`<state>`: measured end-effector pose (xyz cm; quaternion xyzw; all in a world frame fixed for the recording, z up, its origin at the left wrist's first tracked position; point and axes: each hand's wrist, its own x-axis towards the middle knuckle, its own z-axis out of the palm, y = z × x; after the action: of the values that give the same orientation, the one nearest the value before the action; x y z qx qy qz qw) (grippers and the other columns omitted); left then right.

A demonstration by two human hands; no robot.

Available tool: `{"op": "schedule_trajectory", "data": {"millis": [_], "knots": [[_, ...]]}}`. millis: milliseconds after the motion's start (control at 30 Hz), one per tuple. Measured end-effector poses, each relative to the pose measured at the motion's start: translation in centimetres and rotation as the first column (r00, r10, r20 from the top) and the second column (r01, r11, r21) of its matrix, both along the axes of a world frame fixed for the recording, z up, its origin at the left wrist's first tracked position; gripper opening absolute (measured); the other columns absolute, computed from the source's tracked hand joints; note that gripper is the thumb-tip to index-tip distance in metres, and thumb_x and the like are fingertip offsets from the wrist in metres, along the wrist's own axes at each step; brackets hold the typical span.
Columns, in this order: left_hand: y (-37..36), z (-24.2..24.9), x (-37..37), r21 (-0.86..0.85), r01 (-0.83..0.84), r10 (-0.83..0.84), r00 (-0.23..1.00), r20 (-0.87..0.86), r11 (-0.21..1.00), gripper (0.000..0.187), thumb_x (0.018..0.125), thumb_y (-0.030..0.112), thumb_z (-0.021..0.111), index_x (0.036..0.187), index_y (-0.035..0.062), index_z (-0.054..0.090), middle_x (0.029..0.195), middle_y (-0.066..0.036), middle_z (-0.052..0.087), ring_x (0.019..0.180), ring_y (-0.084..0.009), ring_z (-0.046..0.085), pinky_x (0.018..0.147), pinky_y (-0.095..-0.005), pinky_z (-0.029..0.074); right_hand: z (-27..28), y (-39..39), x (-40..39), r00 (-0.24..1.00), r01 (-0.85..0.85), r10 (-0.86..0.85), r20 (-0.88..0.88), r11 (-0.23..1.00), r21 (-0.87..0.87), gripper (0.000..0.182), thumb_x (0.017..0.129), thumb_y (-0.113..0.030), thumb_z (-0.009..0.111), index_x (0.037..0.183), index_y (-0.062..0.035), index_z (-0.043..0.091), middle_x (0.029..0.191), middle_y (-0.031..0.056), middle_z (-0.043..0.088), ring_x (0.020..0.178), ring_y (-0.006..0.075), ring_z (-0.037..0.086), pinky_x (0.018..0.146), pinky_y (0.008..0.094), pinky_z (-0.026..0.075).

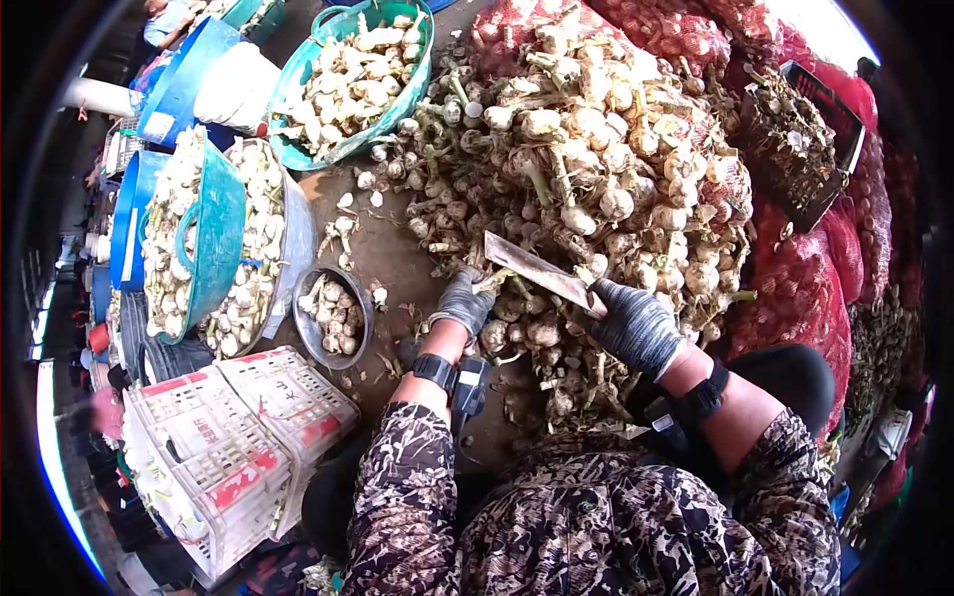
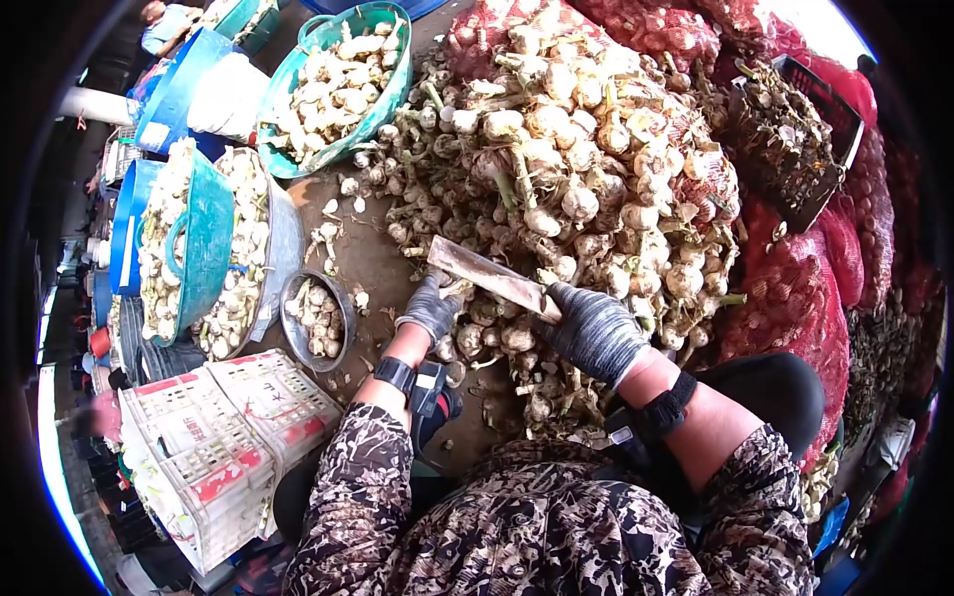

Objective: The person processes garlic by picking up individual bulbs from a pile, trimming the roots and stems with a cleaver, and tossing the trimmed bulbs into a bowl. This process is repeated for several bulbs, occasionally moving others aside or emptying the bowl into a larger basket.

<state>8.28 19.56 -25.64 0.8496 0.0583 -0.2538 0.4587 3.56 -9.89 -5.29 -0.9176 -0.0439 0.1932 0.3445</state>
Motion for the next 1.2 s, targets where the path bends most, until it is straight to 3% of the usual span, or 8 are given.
{"op": "schedule_trajectory", "data": {"millis": [133, 400, 533, 633, 667, 800, 900, 1200], "knots": [[0.0, 7.1, -3.1, -0.62, -0.178, 0.169, 0.983, -0.074, 0.764, 0.049, 0.097, 0.008, 0.061, 0.143, 0.0018, 0.043, 0.128, -0.008, 0.059, 0.107, -0.0164, 0.059, 0.096, -0.0309, 0.052, -0.1, 0.9, -0.6, 0.99, -0.14, 0.14, 0.013, 0.99, -0.027, 0.036, 0.086, -0.039, 0.07, 0.109, -0.0116, 0.066, 0.083, 0.0172, 0.069, 0.078, 0.0365, 0.068, 0.07, 0.0448, 0.054], [-3.8, 17.1, -7.8, -0.718, -0.308, 0.27, 0.947, -0.173, 0.624, 0.042, 0.093, 0.039, 0.07, 0.121, 0.0088, 0.062, 0.097, -0.003, 0.067, 0.084, -0.0116, 0.059, 0.074, -0.0271, 0.048, -1.7, -0.2, -1.2, 0.987, -0.159, 0.159, 0.009, 0.983, 0.097, 0.034, 0.087, -0.035, 0.067, 0.108, -0.0086, 0.066, 0.085, 0.0189, 0.069, 0.078, 0.0392, 0.067, 0.071, 0.0443, 0.054], [-3.3, 19.9, -8.2, -0.754, -0.124, 0.202, 0.979, 0.011, 0.645, 0.042, 0.093, 0.03, 0.071, 0.127, 0.0076, 0.06, 0.095, -0.005, 0.067, 0.083, -0.0107, 0.062, 0.07, -0.0245, 0.051, -3.9, -1.3, -1.8, 0.988, 0.104, -0.064, -0.142, 0.95, 0.295, 0.047, 0.09, -0.034, 0.073, 0.122, -0.0019, 0.063, 0.093, 0.0118, 0.073, 0.083, 0.0195, 0.066, 0.082, 0.0323, 0.053], [-5.1, 21.4, -8.5, -0.601, -0.179, 0.185, 0.981, -0.053, 0.779, 0.053, 0.088, 0.017, 0.077, 0.134, 0.0059, 0.053, 0.12, -0.008, 0.065, 0.103, -0.0146, 0.063, 0.086, -0.029, 0.053, 2.0, 1.7, -2.5, 0.959, 0.275, -0.118, -0.256, 0.598, 0.753, 0.041, 0.089, -0.027, 0.076, 0.119, -0.0028, 0.063, 0.093, 0.0013, 0.069, 0.087, 0.0094, 0.059, 0.08, 0.0283, 0.051], [-6.0, 22.8, -8.0, -0.146, 0.111, -0.067, 0.959, 0.274, 0.983, 0.06, 0.087, 0.016, 0.076, 0.139, 0.0049, 0.047, 0.124, -0.007, 0.063, 0.107, -0.0149, 0.059, 0.091, -0.0293, 0.05, 2.9, 2.1, -2.2, 0.985, 0.172, -0.111, -0.131, 0.611, 0.772, 0.037, 0.088, -0.027, 0.077, 0.115, -0.0038, 0.064, 0.09, 0.0005, 0.068, 0.083, 0.0085, 0.058, 0.076, 0.0276, 0.051], [-7.2, 24.0, -8.8, -0.706, 0.038, 0.101, 0.983, 0.154, 0.707, 0.082, 0.081, 0.014, 0.081, 0.145, 0.0068, 0.03, 0.137, -0.011, 0.05, 0.117, -0.0177, 0.055, 0.099, -0.035, 0.05, 2.6, 2.1, -0.8, 0.915, 0.405, -0.273, -0.298, 0.618, 0.674, 0.02, 0.092, -0.028, 0.073, 0.095, -0.0098, 0.064, 0.073, -0.0026, 0.061, 0.06, 0.0062, 0.049, 0.053, 0.026, 0.044], [-7.7, 22.8, -7.9, -0.82, 0.049, 0.158, 0.973, 0.168, 0.57, 0.078, 0.086, 0.026, 0.077, 0.146, 0.0079, 0.032, 0.14, -0.01, 0.048, 0.125, -0.0231, 0.053, 0.102, -0.0382, 0.049, 3.2, 1.5, -1.3, 0.695, 0.707, 0.002, -0.719, 0.184, 0.683, 0.015, 0.094, -0.028, 0.069, 0.095, -0.0168, 0.059, 0.072, -0.0048, 0.063, 0.044, 0.0042, 0.047, 0.037, 0.0209, 0.035], [-8.5, 19.4, -8.0, -0.787, -0.026, 0.246, 0.956, 0.161, 0.616, 0.056, 0.093, 0.033, 0.071, 0.135, 0.0042, 0.048, 0.117, -0.005, 0.061, 0.104, -0.0139, 0.06, 0.092, -0.0297, 0.05, 2.1, 1.2, -3.0, 0.717, 0.622, -0.174, -0.675, 0.597, 0.507, 0.028, 0.093, -0.033, 0.07, 0.105, -0.0087, 0.062, 0.069, 0.0007, 0.062, 0.05, 0.0122, 0.056, 0.041, 0.0288, 0.043]]}}
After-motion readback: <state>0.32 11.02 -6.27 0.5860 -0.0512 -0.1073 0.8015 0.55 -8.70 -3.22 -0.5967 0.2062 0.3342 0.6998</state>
